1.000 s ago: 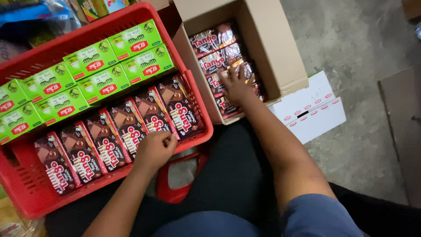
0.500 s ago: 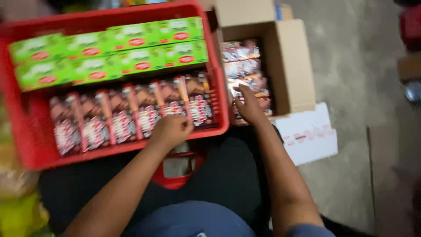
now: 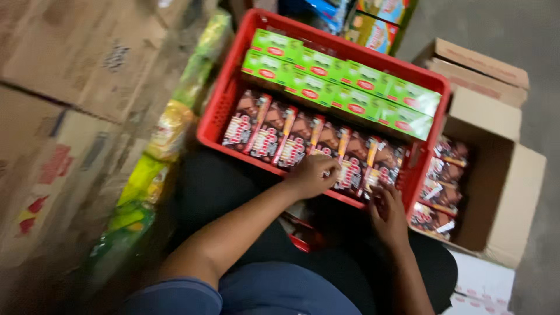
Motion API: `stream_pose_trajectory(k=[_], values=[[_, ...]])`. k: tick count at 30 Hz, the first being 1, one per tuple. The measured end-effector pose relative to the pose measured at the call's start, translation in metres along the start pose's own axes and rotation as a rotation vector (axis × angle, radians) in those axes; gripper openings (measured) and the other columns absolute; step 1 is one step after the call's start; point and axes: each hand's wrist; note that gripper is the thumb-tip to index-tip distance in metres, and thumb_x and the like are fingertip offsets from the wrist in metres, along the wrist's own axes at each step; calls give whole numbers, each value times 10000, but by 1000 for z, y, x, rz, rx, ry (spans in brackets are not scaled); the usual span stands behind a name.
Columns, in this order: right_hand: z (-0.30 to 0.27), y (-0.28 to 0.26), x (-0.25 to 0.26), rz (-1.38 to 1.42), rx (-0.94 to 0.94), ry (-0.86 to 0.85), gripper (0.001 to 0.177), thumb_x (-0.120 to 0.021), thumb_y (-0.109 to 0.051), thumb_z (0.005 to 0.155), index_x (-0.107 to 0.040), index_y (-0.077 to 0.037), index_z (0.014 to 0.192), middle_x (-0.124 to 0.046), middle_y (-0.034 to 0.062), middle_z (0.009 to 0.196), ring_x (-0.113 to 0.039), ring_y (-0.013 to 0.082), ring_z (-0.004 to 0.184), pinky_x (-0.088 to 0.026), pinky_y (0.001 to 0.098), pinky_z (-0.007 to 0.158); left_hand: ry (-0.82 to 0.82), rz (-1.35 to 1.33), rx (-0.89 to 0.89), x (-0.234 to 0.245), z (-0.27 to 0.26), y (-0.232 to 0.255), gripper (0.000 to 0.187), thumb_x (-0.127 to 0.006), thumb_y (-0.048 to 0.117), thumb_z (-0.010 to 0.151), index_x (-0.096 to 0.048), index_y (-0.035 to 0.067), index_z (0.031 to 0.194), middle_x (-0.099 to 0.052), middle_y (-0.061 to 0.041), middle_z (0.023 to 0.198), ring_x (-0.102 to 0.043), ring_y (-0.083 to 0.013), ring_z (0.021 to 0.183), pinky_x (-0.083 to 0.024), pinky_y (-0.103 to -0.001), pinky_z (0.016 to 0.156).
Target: The person transfers snack packages from a red plastic crate into a cardboard box by hand.
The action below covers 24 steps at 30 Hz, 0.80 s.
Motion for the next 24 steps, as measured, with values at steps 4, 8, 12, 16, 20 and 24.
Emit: stream_pose_trajectory(k=[4,8,12,16,20,24], values=[[10,11,-12,-293,98,-89,369,-725,-153,851,-711,-174,1219,-648,87,1394,-596,406,1317,-454,603,1128,131,98,58,91,1,-40,88,-669,108,864,-699,141,939,-703,-75,796,-730,-314,834,-568,-402,767],[8,-21,-6,-414,-115,-119,433,-493,-262,919,-692,-163,1291,-685,68,1325,-583,350,1216,-476,480,979,208,349,408,166,-5,-65,148,-621,123,840,-695,111,968,-732,-87,1061,-698,-321,956,-516,-455,809],[9,-9,-13,-525,-208,-153,431,-445,-252,919,-677,-281,1281,-685,-4,1334,-580,357,1234,-488,493,999,90,547,758,197,-4,-108,427,-627,325,855,-618,59,1189,-652,-243,1169,-626,-454,1107,-494,-578,915],[13,-40,-4,-504,-286,-215,427,-413,-258,926,-693,-268,1248,-691,0,1291,-576,321,1215,-497,481,941,-93,453,1009,196,-3,-101,675,-639,466,898,-446,65,1406,-548,-269,1391,-567,-475,1245,-467,-596,1008],[14,-42,-7,-509,-288,-177,417,-419,-263,929,-715,-303,1221,-702,-43,1293,-581,295,1238,-490,450,967,-134,606,1051,191,-6,-87,640,-649,473,894,-514,127,1415,-634,-148,1328,-641,-393,1185,-550,-581,888],[13,-37,-7,-535,-292,-187,442,-422,-249,928,-706,-297,1264,-696,-9,1294,-581,317,1234,-495,478,956,55,791,834,180,-19,-95,406,-721,301,835,-564,136,1172,-657,-157,1112,-674,-383,997,-561,-570,681]])
Point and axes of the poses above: each hand's wrist, its own z-axis towards the middle knuckle, its own x-axis out of the back of the hand, y = z × x
